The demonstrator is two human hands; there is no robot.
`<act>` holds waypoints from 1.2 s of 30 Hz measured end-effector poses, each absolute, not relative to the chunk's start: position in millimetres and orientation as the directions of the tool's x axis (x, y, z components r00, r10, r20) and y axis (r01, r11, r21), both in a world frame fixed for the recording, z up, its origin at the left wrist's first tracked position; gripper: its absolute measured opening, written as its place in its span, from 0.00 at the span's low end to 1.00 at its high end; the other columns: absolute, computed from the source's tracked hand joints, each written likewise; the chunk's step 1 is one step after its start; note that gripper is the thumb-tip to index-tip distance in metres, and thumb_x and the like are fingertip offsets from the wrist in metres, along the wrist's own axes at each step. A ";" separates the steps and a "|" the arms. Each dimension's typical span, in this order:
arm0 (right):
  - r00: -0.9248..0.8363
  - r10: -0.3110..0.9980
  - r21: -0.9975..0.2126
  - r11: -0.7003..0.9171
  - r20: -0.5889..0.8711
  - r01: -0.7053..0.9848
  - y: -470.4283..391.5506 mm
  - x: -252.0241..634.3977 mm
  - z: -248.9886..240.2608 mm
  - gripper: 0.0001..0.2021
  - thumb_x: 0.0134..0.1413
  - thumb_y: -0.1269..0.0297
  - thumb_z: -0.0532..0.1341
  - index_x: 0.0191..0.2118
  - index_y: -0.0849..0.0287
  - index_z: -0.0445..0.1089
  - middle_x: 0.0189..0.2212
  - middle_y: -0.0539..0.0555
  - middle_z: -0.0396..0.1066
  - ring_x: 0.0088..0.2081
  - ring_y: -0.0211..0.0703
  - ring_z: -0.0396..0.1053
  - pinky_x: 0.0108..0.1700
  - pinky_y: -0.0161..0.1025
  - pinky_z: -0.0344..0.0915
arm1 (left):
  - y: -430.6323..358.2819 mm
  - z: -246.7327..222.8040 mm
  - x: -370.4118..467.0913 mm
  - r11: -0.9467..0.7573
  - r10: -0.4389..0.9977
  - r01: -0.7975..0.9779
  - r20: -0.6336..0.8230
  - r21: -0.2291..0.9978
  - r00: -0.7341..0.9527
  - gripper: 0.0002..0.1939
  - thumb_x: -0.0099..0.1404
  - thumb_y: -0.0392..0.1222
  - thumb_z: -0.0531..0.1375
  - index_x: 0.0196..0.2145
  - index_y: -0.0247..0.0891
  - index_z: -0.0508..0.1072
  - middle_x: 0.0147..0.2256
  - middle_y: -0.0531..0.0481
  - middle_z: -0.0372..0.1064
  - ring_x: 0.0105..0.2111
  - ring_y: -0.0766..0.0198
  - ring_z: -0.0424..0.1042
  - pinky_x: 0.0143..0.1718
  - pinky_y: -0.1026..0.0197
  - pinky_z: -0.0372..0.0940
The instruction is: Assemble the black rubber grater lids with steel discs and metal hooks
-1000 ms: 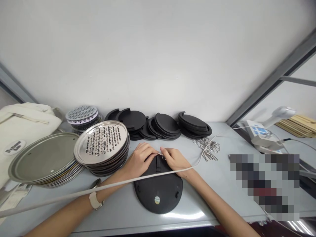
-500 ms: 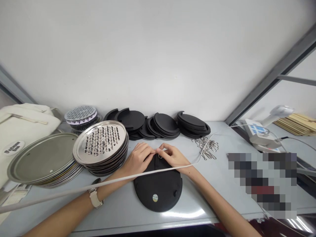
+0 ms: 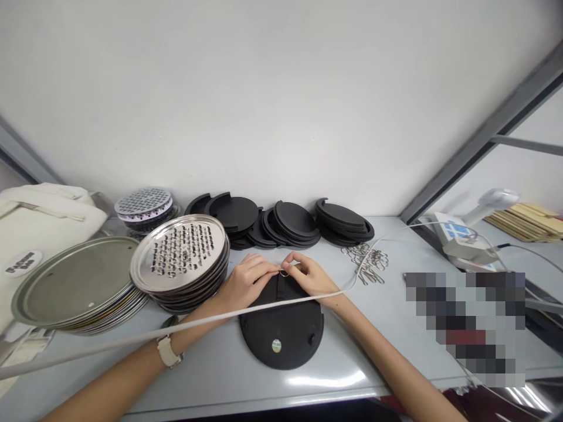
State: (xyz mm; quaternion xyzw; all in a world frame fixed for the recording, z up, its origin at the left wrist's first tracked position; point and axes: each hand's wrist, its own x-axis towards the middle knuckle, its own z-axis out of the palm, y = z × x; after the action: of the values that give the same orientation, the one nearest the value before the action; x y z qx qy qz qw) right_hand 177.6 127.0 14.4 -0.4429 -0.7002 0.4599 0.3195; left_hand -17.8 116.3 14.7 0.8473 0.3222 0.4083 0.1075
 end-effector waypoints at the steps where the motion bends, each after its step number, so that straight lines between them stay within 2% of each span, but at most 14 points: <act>1: -0.401 0.915 -0.926 0.186 0.041 0.329 127.3 177.7 14.3 0.15 0.58 0.50 0.52 0.32 0.58 0.61 0.15 0.41 0.48 0.19 0.32 0.44 0.21 0.31 0.42 | 116.9 14.6 -17.7 -0.772 0.631 0.450 0.624 0.449 0.460 0.07 0.66 0.34 0.55 0.39 0.38 0.72 0.33 0.49 0.70 0.36 0.64 0.68 0.41 0.59 0.65; 9: -0.402 0.914 -0.908 0.214 0.056 0.361 127.3 177.0 14.6 0.17 0.58 0.49 0.50 0.31 0.58 0.62 0.15 0.42 0.48 0.19 0.32 0.45 0.22 0.32 0.43 | 117.8 17.6 -15.2 -0.728 0.680 0.470 0.613 0.499 0.402 0.07 0.65 0.35 0.55 0.36 0.39 0.74 0.32 0.51 0.72 0.35 0.64 0.69 0.43 0.58 0.64; 14: -0.387 0.921 -0.913 0.197 0.047 0.358 127.1 176.2 14.0 0.17 0.58 0.49 0.50 0.32 0.58 0.62 0.17 0.43 0.52 0.19 0.32 0.47 0.22 0.32 0.45 | 118.1 16.0 -12.5 -0.702 0.705 0.462 0.622 0.542 0.342 0.05 0.64 0.37 0.58 0.35 0.41 0.74 0.32 0.52 0.74 0.34 0.64 0.70 0.44 0.57 0.64; 19: -0.388 0.921 -0.925 0.176 0.034 0.337 127.1 176.5 14.3 0.15 0.58 0.50 0.50 0.32 0.58 0.61 0.18 0.43 0.53 0.19 0.32 0.48 0.22 0.31 0.46 | 118.1 16.9 -11.2 -0.668 0.741 0.438 0.593 0.601 0.316 0.04 0.62 0.35 0.59 0.32 0.41 0.74 0.31 0.55 0.74 0.33 0.66 0.71 0.45 0.59 0.63; 25: -0.392 0.920 -0.955 0.106 -0.011 0.277 125.2 176.0 16.2 0.14 0.57 0.51 0.52 0.39 0.56 0.57 0.16 0.40 0.49 0.18 0.31 0.46 0.20 0.30 0.44 | 118.1 18.7 -12.3 -0.633 0.773 0.430 0.562 0.644 0.296 0.05 0.61 0.33 0.60 0.30 0.40 0.74 0.30 0.54 0.74 0.34 0.66 0.71 0.41 0.61 0.65; 36: -0.397 0.918 -0.955 0.109 -0.010 0.277 124.5 176.5 15.6 0.13 0.58 0.50 0.52 0.39 0.55 0.55 0.16 0.39 0.49 0.18 0.31 0.46 0.20 0.30 0.44 | 118.3 18.3 -11.6 -0.613 0.789 0.421 0.545 0.669 0.283 0.05 0.61 0.33 0.59 0.30 0.40 0.74 0.30 0.53 0.74 0.33 0.65 0.71 0.39 0.61 0.66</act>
State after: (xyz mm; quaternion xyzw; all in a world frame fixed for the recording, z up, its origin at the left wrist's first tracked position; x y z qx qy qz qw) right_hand 176.5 124.5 15.6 -0.4448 -0.6716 0.4975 0.3219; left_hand -11.6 118.3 18.3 0.7749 0.3904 0.4538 0.2029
